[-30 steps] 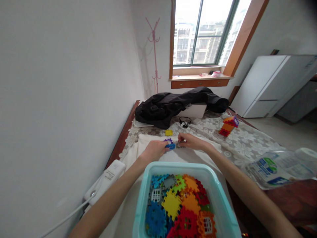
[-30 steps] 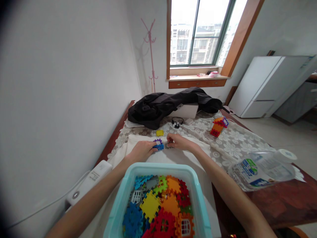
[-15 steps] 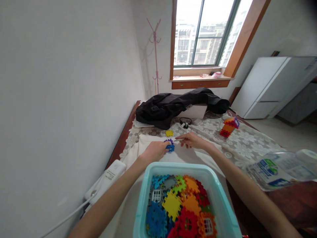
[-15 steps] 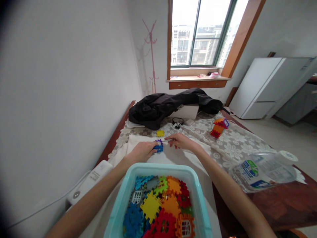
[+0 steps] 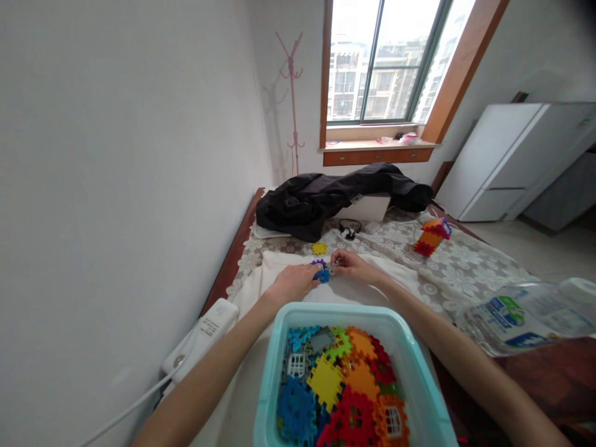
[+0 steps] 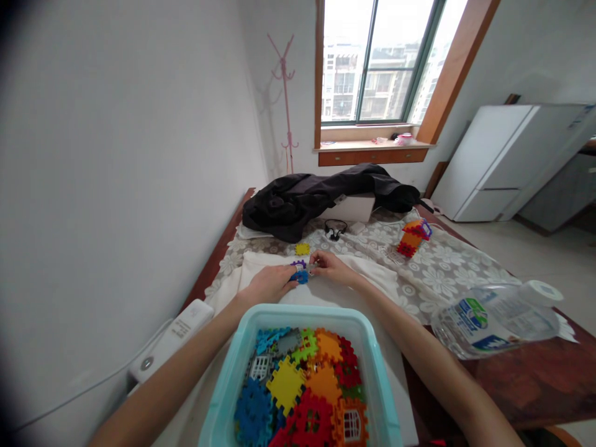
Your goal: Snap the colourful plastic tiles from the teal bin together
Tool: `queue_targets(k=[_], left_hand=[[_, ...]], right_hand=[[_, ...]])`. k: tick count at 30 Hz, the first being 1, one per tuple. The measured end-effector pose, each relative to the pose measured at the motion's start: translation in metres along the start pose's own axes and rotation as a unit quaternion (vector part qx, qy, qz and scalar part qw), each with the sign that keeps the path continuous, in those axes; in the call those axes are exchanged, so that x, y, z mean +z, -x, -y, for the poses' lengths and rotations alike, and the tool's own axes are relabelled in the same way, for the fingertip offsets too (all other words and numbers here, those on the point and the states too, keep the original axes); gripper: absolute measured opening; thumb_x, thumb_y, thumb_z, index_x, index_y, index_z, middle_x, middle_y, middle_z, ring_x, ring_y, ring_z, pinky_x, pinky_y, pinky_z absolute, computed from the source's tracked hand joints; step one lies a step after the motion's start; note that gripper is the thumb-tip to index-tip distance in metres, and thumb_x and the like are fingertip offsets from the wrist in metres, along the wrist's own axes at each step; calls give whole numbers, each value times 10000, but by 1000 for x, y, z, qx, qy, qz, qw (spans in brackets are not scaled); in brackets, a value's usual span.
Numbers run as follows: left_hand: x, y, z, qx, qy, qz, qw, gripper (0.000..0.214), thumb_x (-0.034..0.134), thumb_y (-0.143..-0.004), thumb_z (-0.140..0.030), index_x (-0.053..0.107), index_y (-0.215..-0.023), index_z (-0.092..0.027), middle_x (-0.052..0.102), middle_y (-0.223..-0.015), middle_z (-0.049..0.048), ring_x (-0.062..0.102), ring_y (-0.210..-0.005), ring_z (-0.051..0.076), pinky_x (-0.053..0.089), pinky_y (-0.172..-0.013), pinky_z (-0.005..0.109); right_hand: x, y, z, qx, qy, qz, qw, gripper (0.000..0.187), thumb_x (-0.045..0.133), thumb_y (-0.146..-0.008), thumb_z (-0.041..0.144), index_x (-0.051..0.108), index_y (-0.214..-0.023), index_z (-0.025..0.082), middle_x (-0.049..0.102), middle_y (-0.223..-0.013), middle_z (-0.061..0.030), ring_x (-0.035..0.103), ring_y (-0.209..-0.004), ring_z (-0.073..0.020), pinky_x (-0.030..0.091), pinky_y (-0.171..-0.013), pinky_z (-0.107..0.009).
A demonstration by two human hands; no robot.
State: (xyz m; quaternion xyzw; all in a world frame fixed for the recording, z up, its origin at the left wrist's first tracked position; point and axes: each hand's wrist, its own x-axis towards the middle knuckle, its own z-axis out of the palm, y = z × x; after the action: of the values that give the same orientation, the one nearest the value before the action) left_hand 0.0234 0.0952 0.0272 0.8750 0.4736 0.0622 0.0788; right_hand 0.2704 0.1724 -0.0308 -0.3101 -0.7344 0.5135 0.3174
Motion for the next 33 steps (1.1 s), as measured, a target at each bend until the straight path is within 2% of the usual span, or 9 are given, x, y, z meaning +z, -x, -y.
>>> queue_targets(k=[2, 6, 10, 13, 17, 21, 25, 33], left_hand=[[-1, 0, -1, -5, -2, 4, 1000, 157, 656, -1019, -306, 697, -1150, -229, 813, -1139, 141, 786, -1050, 372, 565, -843, 391], [-1, -1, -3, -16, -7, 8, 1000, 160, 649, -1029, -322, 705, -1145, -227, 814, -1142, 142, 789, -1052, 367, 570, -851, 389], [-1, -1, -3, -24, -17, 16, 999, 175, 619, -1046, -348, 699, -1141, -225, 810, -1158, 143, 786, -1071, 361, 577, -874, 394], [-3, -1, -4, -24, -27, 26, 999, 191, 590, -1057, -350, 685, -1155, -215, 805, -1186, 145, 781, -1092, 359, 582, -892, 405], [-5, -1, -6, -23, -39, 41, 998, 212, 567, -1068, -360, 668, -1173, -206, 799, -1196, 146, 778, -1109, 352, 587, -911, 415], [-5, -1, -6, -21, -48, 50, 997, 229, 559, -1076, -362, 646, -1218, -205, 791, -1232, 149, 767, -1153, 343, 581, -942, 412], [-6, -1, -6, -16, -57, 54, 997, 235, 557, -1081, -362, 632, -1230, -197, 790, -1240, 149, 765, -1161, 343, 577, -935, 408], [-8, 0, -8, -3, -66, 57, 996, 212, 539, -1093, -351, 634, -1205, -198, 789, -1240, 135, 760, -1170, 333, 570, -933, 399]], right_hand=[[-1, 0, 0, 4, -17, 8, 1000, 475, 855, -763, 572, 596, -924, 208, 625, -891, -19, 567, -818, -187, 506, -758, -315], [-8, 3, 4, 1, 1, 36, 999, 437, 823, -803, 532, 568, -962, 215, 633, -933, -29, 584, -841, -196, 506, -770, -325], [-15, 5, 7, -2, 109, 83, 991, 244, 716, -856, 349, 644, -1029, 193, 690, -958, -54, 603, -821, -200, 491, -763, -321], [-15, 6, 8, -6, 192, 77, 978, 148, 644, -878, 260, 660, -1003, 184, 686, -876, -40, 586, -765, -190, 459, -730, -303], [-11, 9, 13, -18, 261, 66, 963, 114, 652, -894, 223, 642, -1002, 186, 673, -823, -24, 580, -733, -185, 430, -694, -279], [-5, 9, 22, -29, 321, 101, 941, 155, 667, -920, 195, 694, -1072, 186, 750, -929, -67, 654, -799, -212, 436, -716, -280], [1, 6, 25, -37, 338, 115, 933, 144, 623, -957, 161, 741, -1038, 179, 786, -958, -87, 700, -836, -235, 461, -742, -292], [7, 6, 26, -37, 335, 112, 935, 147, 636, -921, 97, 744, -971, 182, 789, -929, -72, 684, -803, -225, 453, -722, -294]])
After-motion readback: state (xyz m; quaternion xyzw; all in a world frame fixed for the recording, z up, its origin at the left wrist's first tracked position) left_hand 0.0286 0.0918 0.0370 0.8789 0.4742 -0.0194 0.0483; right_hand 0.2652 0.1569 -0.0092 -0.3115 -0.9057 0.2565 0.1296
